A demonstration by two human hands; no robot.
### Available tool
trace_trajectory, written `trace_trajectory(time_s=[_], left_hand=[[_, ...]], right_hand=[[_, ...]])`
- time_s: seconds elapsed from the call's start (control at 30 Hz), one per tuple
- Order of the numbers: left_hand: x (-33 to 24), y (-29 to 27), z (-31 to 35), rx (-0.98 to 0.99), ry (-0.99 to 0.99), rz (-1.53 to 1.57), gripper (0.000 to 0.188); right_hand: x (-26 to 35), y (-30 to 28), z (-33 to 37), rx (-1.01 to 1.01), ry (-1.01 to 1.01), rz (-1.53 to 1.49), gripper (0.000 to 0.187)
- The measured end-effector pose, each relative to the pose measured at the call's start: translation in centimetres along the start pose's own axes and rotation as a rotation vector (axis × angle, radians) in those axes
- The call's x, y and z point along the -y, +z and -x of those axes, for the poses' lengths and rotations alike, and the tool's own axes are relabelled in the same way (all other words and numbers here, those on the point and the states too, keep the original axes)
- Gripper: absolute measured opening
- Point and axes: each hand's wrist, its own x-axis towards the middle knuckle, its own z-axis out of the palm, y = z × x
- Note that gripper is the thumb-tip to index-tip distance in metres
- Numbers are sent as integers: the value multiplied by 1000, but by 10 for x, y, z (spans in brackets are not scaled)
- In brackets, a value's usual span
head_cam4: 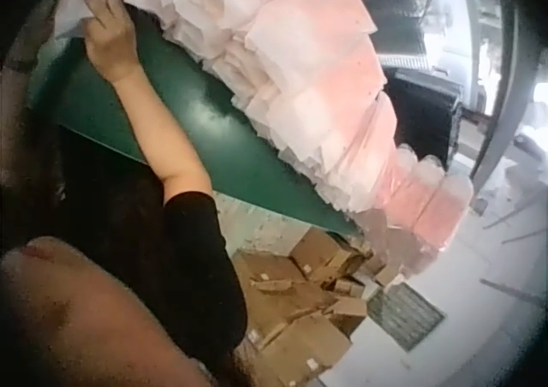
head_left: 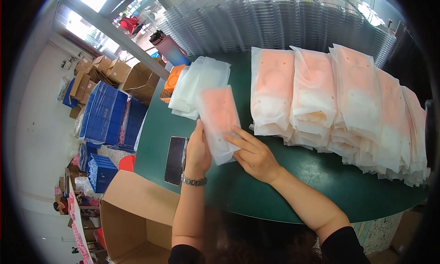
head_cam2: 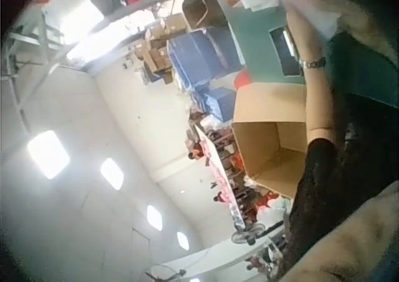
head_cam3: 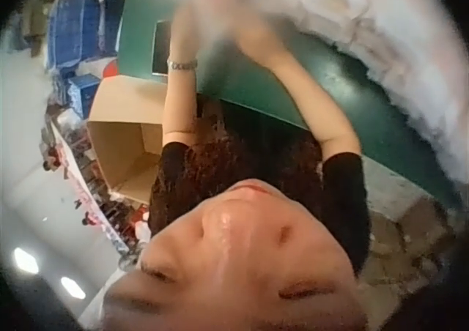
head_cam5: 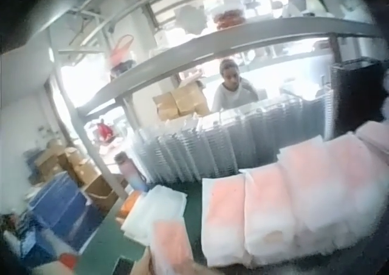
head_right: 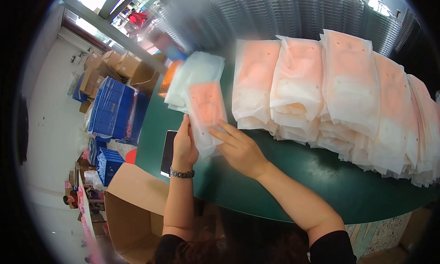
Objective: Pack phone cases into protective sleeves and group them into a larger plastic bag.
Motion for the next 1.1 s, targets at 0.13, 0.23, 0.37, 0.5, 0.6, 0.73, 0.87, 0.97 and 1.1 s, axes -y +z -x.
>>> trace_trajectory(time_s=[0.13,0.23,0.37,0.5,0.6,0.73,0.87,0.97,1.1], left_hand=[[-11,23,11,45,29,54,53],[-21,37,14,36,98,-172,59],[-41,41,-9,202,211,-332,57],[-96,68,-37,250,204,-157,53],[-102,113,-44,233,211,-148,51],[-54,153,-74,351,210,-306,52],[-34,153,-90,441,79,-327,66],[-35,159,-81,382,57,-375,73],[-31,89,-94,126,417,-881,68]], right_hand=[[6,7,4,-28,-19,-30,12],[5,2,5,-24,-45,-36,12],[4,-7,3,-54,-54,-42,21],[15,-3,0,-185,22,-157,35],[4,2,8,-5,116,-218,45],[-3,6,16,47,178,-112,39],[0,12,12,88,213,-78,36],[-14,10,20,209,291,-103,32],[-13,8,19,187,300,-106,25]])
